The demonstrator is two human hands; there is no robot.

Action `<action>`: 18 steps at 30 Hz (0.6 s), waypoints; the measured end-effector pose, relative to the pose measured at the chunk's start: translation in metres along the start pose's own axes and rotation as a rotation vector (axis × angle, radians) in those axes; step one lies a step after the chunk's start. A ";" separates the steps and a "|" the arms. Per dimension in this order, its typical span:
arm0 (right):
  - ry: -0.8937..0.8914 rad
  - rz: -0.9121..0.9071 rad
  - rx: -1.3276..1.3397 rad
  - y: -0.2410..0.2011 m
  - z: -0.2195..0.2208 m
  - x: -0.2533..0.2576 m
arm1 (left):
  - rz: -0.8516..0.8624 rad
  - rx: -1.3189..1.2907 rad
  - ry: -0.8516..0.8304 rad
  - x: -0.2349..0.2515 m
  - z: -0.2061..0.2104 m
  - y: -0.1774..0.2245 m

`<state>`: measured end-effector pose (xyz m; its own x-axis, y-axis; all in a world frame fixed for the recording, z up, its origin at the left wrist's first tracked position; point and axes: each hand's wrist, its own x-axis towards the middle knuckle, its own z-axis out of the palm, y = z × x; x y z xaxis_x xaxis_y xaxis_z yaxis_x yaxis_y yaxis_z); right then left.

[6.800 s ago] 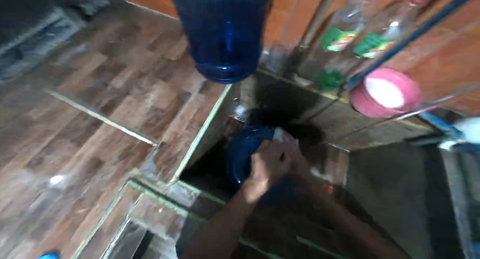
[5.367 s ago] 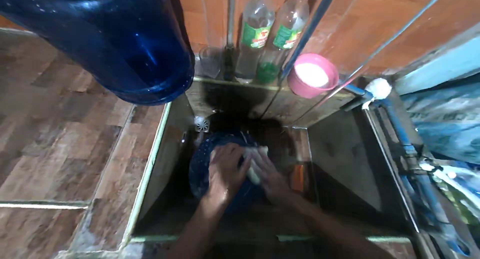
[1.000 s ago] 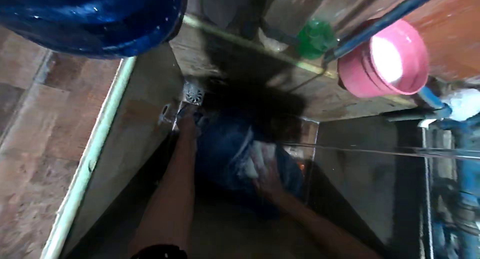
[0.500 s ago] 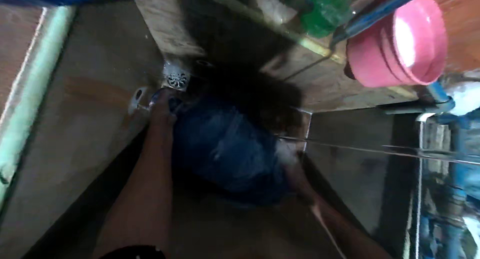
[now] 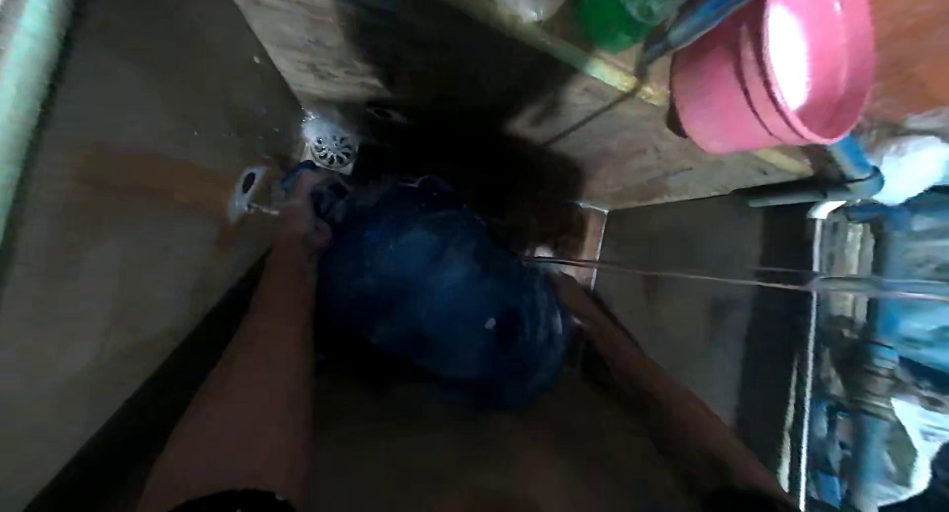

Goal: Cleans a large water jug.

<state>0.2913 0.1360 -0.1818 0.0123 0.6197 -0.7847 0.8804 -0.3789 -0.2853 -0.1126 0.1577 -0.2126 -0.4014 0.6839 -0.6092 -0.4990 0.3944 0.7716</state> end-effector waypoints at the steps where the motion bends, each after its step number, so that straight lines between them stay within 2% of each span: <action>1: -0.047 0.000 -0.029 0.000 -0.002 0.011 | -0.003 -0.007 -0.022 0.000 0.001 -0.001; 3: 0.089 -0.163 -0.044 -0.007 0.019 -0.025 | 0.021 0.034 0.052 0.003 -0.004 0.012; 5: 0.334 -0.641 -0.085 0.010 0.069 -0.082 | 0.046 0.155 0.210 0.003 -0.009 0.018; 6: 0.398 -0.866 -0.149 0.014 0.089 -0.097 | 0.056 0.219 0.257 -0.002 -0.007 0.022; 8: 0.426 -1.091 -0.222 -0.007 0.098 -0.095 | 0.070 0.234 0.235 -0.009 0.010 0.029; 9: 0.444 -1.106 -0.201 -0.026 0.093 -0.079 | 0.072 0.192 0.199 -0.008 0.015 0.029; 10: 0.419 -1.034 -0.120 -0.046 0.081 -0.062 | 0.066 0.152 0.165 -0.009 0.018 0.030; 11: 0.343 -0.871 -0.025 -0.068 0.063 -0.046 | 0.072 0.124 0.129 -0.010 0.019 0.028; 12: 0.186 -0.625 0.031 -0.090 0.038 -0.028 | 0.101 0.088 0.089 -0.013 0.019 0.027; 13: 0.067 -0.430 0.059 -0.100 0.016 -0.003 | 0.129 0.050 0.017 -0.019 0.018 0.027; 14: -0.001 -0.327 0.028 -0.092 0.003 0.025 | 0.147 0.012 -0.073 -0.029 0.021 0.027; 16: 0.024 -0.225 -0.053 -0.082 0.001 0.046 | 0.162 -0.031 -0.182 -0.036 0.024 0.034; 18: 0.178 -0.288 -0.017 -0.084 0.027 -0.009 | 0.094 0.063 -0.033 -0.034 0.023 0.038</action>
<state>0.2047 0.1436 -0.1659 -0.1565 0.8104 -0.5646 0.8674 -0.1606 -0.4709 -0.1001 0.1634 -0.1580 -0.4185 0.7392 -0.5277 -0.4105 0.3643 0.8359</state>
